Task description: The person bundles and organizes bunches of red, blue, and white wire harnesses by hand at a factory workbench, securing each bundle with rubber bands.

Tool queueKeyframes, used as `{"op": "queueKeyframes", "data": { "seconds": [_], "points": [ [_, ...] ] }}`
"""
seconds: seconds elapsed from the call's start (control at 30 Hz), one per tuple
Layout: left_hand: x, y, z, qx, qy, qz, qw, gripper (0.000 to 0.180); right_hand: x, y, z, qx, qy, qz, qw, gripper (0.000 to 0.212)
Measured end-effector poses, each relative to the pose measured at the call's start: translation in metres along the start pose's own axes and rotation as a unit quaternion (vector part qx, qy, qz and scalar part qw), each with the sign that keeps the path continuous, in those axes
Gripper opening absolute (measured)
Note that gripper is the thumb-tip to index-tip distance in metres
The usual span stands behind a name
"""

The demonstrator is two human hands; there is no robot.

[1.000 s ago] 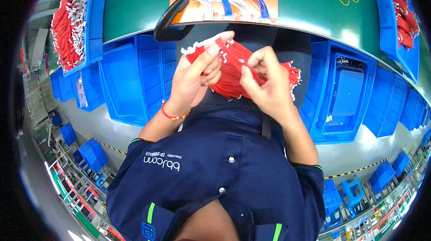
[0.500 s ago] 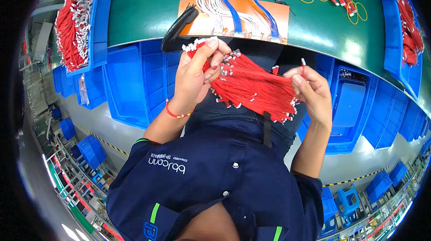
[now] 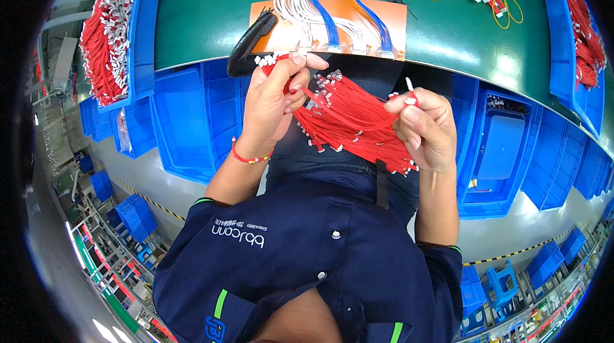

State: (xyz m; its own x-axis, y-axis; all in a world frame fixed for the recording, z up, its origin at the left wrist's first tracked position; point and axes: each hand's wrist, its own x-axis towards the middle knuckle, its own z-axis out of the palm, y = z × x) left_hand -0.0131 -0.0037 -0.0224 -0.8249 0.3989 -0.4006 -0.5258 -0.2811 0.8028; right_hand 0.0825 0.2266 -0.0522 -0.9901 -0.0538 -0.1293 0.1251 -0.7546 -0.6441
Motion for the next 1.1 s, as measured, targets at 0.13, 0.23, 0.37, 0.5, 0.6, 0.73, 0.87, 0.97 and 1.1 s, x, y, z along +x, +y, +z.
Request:
{"op": "queueKeyframes", "data": {
  "seconds": [0.13, 0.23, 0.37, 0.5, 0.6, 0.73, 0.87, 0.97, 1.1],
  "points": [
    [0.0, 0.001, 0.001, 0.013, 0.006, -0.012, 1.0, 0.03, 0.01, -0.001, 0.015, -0.026, -0.006, 0.044, 0.999, 0.015],
    [0.002, 0.001, 0.002, 0.017, 0.013, -0.009, 1.0, 0.03, 0.013, 0.004, 0.023, -0.063, 0.044, 0.016, 0.997, 0.019],
    [0.001, 0.001, 0.005, 0.028, 0.018, -0.005, 0.999, 0.03, 0.02, -0.001, 0.043, -0.152, 0.125, 0.056, 0.979, 0.02],
    [0.002, -0.001, 0.009, 0.016, 0.041, 0.012, 0.999, 0.029, 0.024, 0.013, 0.038, -0.255, 0.19, -0.017, 0.948, 0.019],
    [0.001, -0.001, 0.011, 0.011, 0.054, 0.006, 0.998, 0.03, 0.027, 0.016, 0.041, -0.251, 0.197, -0.052, 0.946, 0.02],
    [0.002, -0.004, 0.011, 0.006, 0.062, 0.029, 0.998, 0.031, 0.028, 0.017, 0.044, -0.237, 0.207, -0.057, 0.948, 0.023],
    [0.004, -0.007, 0.011, 0.001, 0.072, 0.037, 0.997, 0.031, 0.031, 0.02, 0.044, -0.241, 0.226, -0.06, 0.942, 0.023],
    [0.003, -0.007, 0.012, -0.009, 0.073, 0.038, 0.997, 0.03, 0.032, 0.019, 0.043, -0.232, 0.214, -0.062, 0.947, 0.022],
    [0.003, -0.004, 0.006, -0.033, 0.031, 0.021, 0.999, 0.03, 0.034, 0.017, 0.045, -0.208, 0.225, -0.036, 0.951, 0.021]
  ]
}}
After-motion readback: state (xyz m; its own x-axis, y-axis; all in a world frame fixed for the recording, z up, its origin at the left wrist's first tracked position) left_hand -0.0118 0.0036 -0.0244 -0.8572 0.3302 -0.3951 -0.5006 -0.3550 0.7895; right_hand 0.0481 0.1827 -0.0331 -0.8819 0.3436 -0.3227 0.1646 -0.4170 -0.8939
